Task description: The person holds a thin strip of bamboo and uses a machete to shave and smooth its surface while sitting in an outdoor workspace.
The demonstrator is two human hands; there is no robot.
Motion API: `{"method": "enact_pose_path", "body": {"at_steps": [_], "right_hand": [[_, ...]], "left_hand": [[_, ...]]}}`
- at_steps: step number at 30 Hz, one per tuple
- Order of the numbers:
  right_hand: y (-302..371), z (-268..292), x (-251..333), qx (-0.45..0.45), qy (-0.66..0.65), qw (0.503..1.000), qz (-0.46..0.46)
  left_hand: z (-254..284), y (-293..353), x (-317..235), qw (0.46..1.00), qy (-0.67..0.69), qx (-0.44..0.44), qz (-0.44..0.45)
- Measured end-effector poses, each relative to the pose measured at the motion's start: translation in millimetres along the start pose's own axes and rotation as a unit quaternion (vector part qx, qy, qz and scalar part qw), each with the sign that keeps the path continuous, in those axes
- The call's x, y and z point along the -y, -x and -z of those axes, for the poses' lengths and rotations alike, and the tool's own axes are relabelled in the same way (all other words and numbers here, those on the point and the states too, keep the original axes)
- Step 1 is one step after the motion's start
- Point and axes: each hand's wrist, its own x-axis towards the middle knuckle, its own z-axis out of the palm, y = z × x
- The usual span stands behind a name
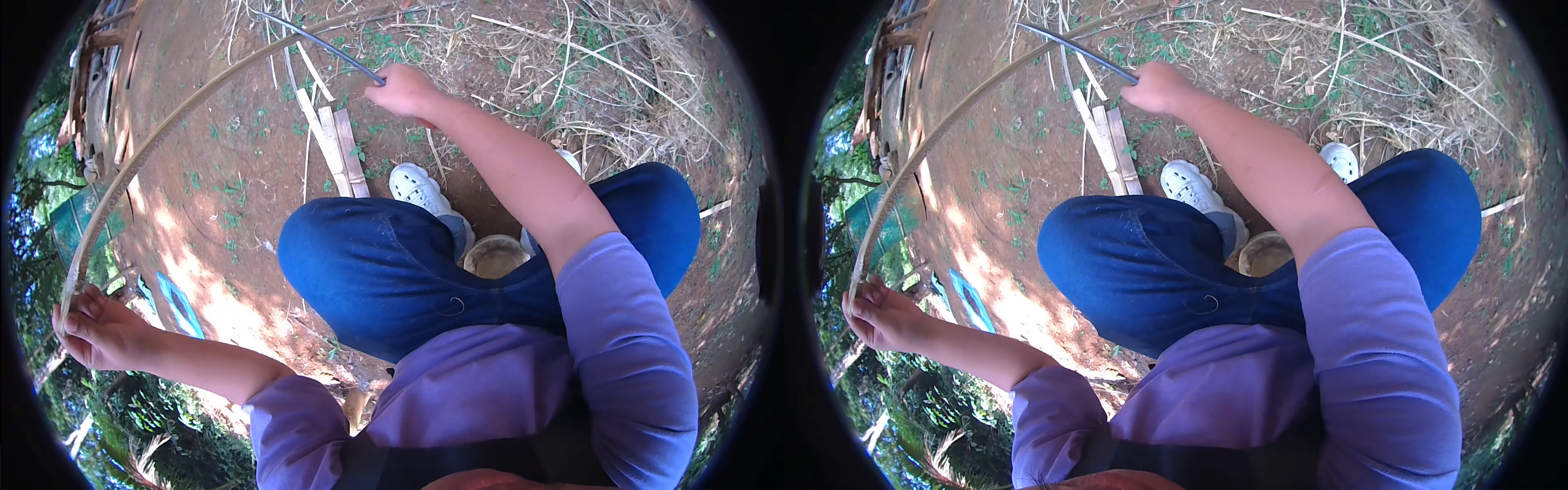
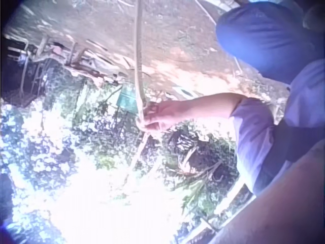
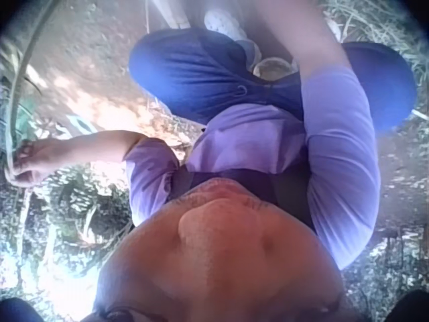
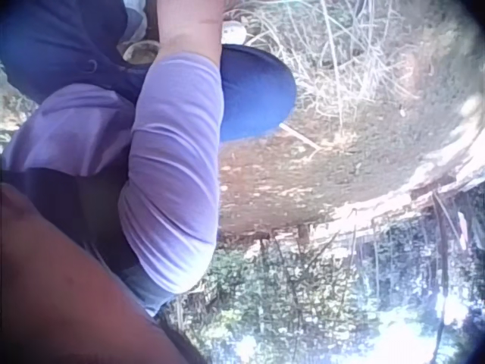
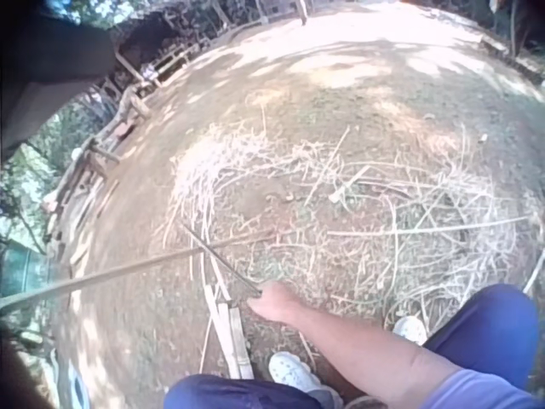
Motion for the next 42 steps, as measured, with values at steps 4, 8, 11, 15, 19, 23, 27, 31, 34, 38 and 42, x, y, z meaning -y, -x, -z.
{"method": "enact_pose_path", "body": {"at_steps": [4,8,11,15,19,23,27,31,34,38,42], "right_hand": [[-11.1,15.7,-2.0,0.039,-0.027,0.993,-0.106],[0.3,17.0,31.3,0.053,-0.010,0.994,-0.096],[2.8,1.4,33.3,-0.040,0.071,0.996,0.032],[-4.7,11.6,-1.6,0.028,-0.049,0.989,-0.134],[-13.8,31.8,-3.8,0.065,-0.050,0.985,-0.151],[-9.0,23.3,36.8,0.060,-0.007,0.995,-0.081],[-13.9,24.1,8.7,0.038,-0.002,0.996,-0.084],[-22.8,39.3,4.8,0.045,-0.012,0.990,-0.136],[-18.9,38.6,27.3,0.040,-0.006,0.994,-0.105],[-33.1,29.7,-5.7,0.018,-0.052,0.983,-0.176],[-34.0,35.8,6.9,0.032,-0.059,0.988,-0.137]], "left_hand": [[-22.3,4.0,-3.2,0.996,-0.057,-0.069,0.009],[-10.3,0.7,3.8,0.996,-0.059,-0.061,0.033],[-22.8,-1.0,3.1,0.996,-0.062,-0.064,0.019],[-41.2,3.4,-7.3,0.995,-0.079,-0.063,-0.003],[-29.0,2.3,-10.1,0.998,-0.069,-0.016,-0.001],[-34.5,-2.0,-3.1,0.996,-0.072,-0.057,0.002],[-34.2,-3.2,-8.3,0.998,-0.049,-0.040,-0.008],[-21.4,-7.8,-11.8,0.999,-0.033,0.011,-0.019],[-24.2,-10.5,-8.4,0.999,-0.033,0.007,-0.025],[-26.1,-18.2,-10.3,0.999,-0.023,0.020,-0.031],[-27.9,-19.6,-13.8,0.999,-0.026,0.018,-0.022]]}}
